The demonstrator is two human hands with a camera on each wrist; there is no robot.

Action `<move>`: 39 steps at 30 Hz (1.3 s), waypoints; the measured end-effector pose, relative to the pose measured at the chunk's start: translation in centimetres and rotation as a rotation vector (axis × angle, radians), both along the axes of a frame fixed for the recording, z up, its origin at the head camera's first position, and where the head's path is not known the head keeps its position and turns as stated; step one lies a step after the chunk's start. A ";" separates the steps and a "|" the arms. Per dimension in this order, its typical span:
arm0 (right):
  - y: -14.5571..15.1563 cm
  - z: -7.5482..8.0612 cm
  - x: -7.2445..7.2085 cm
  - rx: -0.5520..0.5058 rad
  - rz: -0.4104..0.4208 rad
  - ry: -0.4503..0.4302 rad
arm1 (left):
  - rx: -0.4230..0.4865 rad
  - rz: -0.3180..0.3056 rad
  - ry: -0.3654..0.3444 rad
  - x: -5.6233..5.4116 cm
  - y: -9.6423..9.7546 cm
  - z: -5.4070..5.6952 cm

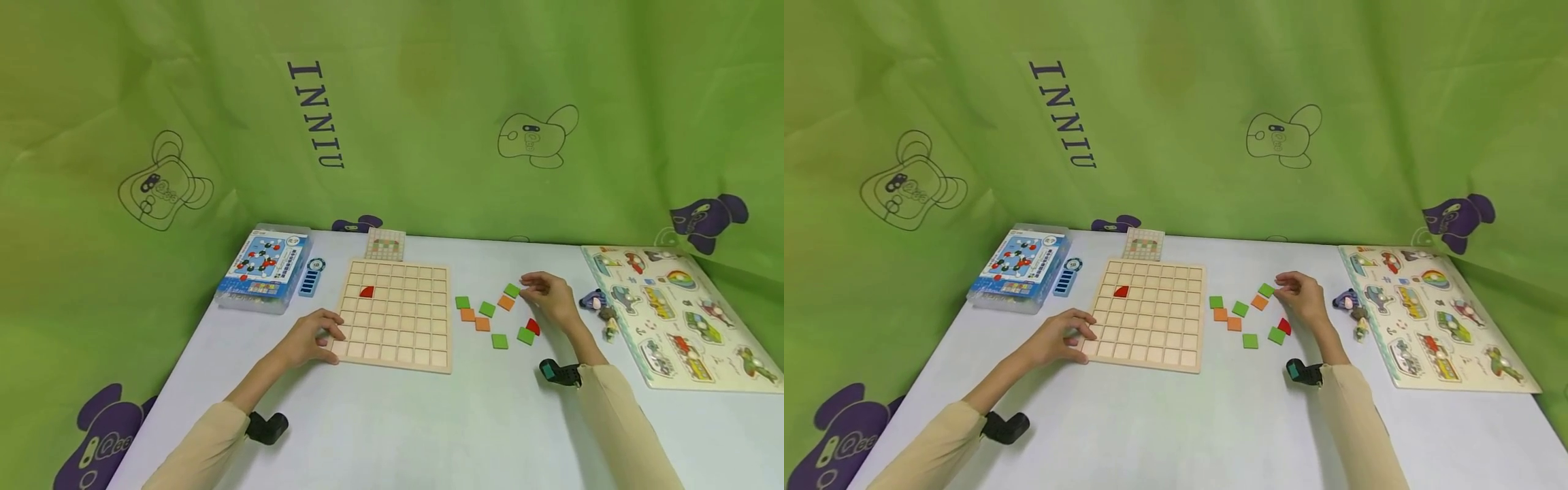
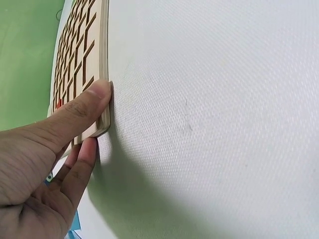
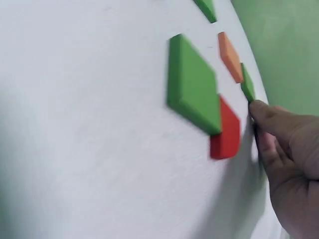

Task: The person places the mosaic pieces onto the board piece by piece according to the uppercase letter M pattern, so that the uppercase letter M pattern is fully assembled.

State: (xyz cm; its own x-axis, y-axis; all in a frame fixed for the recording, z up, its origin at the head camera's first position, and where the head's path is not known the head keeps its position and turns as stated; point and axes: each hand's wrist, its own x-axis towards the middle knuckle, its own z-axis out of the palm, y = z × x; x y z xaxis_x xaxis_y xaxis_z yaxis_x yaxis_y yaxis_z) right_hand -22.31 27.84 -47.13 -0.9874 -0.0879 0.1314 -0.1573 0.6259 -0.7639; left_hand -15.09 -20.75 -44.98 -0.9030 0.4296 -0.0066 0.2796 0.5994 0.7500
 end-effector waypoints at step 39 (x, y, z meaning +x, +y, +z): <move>-11.4 0.3 2.0 -0.356 -0.107 -0.054 | -0.028 0.024 0.025 0.0 0.4 0.1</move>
State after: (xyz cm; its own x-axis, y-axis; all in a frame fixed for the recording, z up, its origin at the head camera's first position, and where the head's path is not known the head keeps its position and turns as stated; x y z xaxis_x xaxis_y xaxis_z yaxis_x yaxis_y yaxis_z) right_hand -20.27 16.41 -46.82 -0.9949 0.0581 0.0821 -0.0585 0.3299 -0.9422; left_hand -15.09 -20.37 -44.89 -0.9131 0.4076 0.0040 0.2831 0.6270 0.7257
